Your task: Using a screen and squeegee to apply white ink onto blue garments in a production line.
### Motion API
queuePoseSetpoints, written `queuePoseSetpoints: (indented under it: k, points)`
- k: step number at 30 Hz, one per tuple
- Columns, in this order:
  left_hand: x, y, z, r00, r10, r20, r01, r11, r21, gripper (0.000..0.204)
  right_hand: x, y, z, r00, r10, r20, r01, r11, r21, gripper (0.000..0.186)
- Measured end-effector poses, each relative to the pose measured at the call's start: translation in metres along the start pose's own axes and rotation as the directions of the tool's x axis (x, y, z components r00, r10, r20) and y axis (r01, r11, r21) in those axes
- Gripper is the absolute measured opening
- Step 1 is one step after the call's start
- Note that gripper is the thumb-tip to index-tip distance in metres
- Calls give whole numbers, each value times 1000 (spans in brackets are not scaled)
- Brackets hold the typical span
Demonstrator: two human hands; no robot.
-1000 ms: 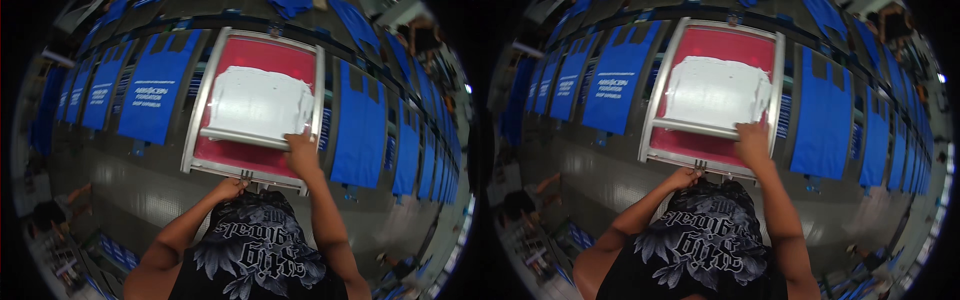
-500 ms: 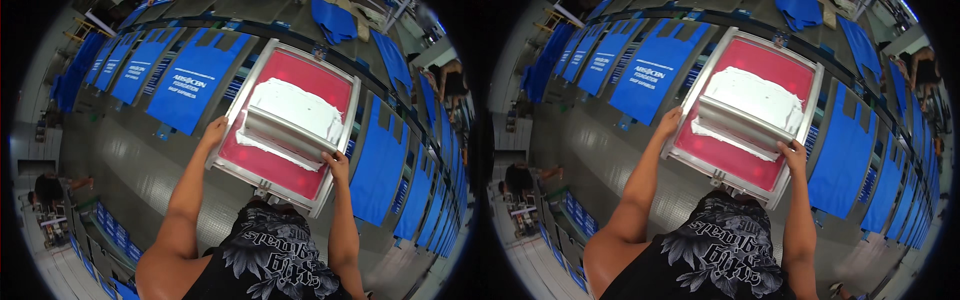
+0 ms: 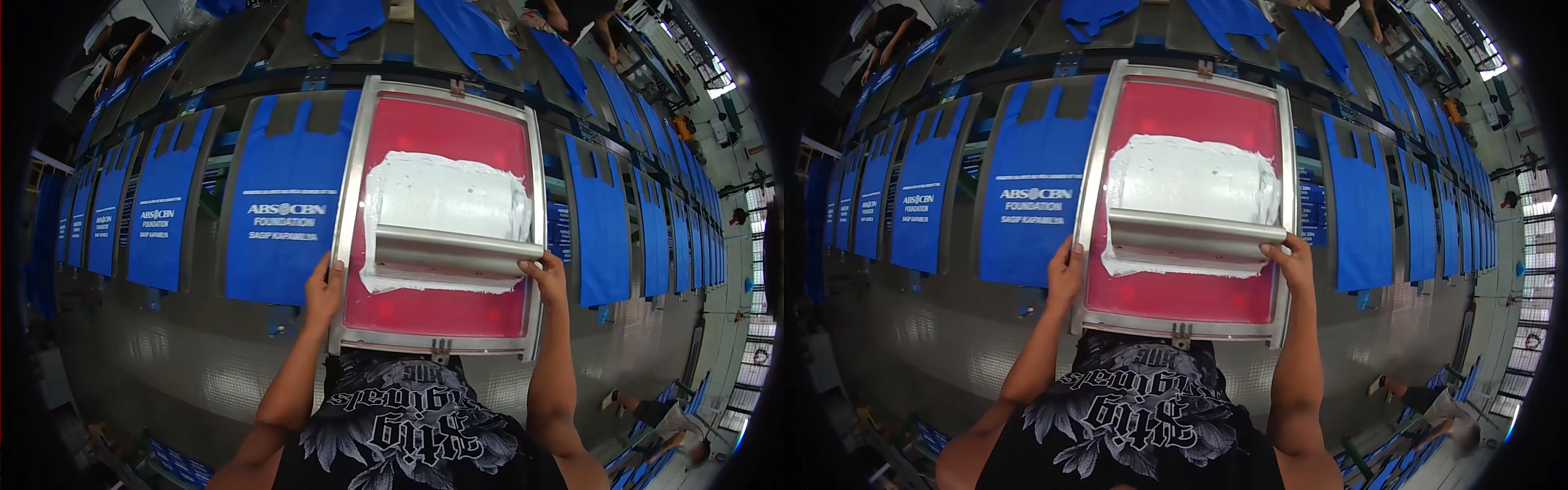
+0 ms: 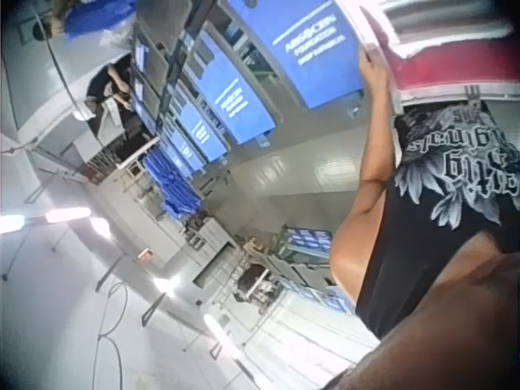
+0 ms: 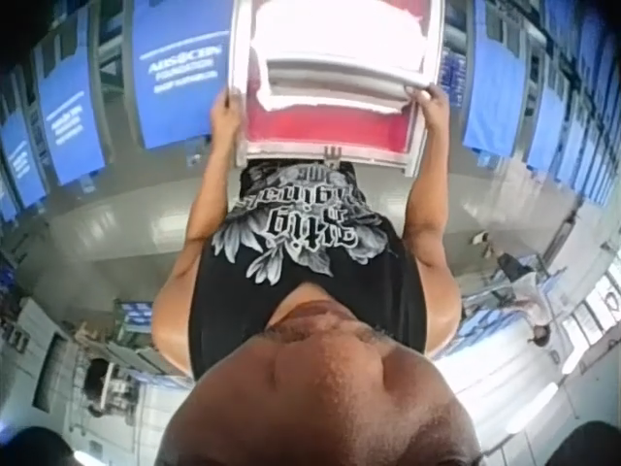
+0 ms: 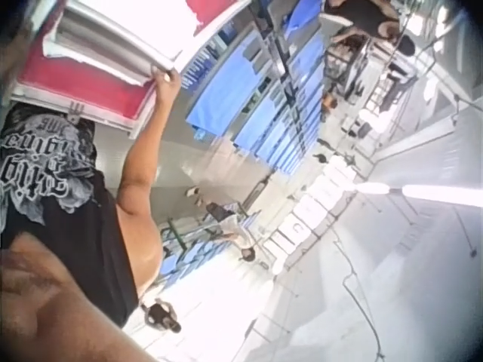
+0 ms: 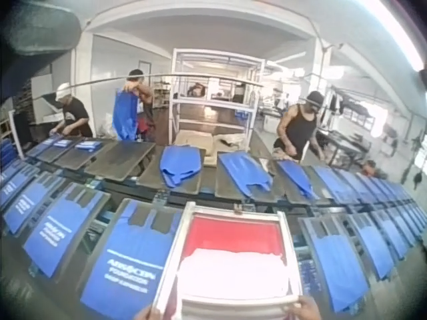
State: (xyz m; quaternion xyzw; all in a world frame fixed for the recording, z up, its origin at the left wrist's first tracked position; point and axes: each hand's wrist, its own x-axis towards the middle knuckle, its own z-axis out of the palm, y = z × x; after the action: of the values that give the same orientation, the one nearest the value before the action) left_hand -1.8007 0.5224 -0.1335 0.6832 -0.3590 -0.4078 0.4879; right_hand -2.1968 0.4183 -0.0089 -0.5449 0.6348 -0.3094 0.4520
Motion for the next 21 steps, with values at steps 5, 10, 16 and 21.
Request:
queuePoseSetpoints:
  k: [5, 10, 16, 21]
  points:
    - [-1, -20, 24, 1000, -19, 16, 20, 999, -25, 42, 17, 40, -6, 999, 47, 2, -47, 997, 59, 34]
    - [-6, -40, 41, 995, -47, -83, 51, 998, 48, 42, 48, 67, -19, 993, 31, 110, -37, 998, 51, 33]
    - [-3, -15, 50, 990, -99, -100, 112, 984, 136, 42, 69, 63, -28, 987, 8, 160, 6, 996, -89, 37]
    - [0, -13, 55, 981, -146, -126, 162, 978, 130, 45, 69, 77, -32, 983, 36, 182, -45, 998, 48, 35]
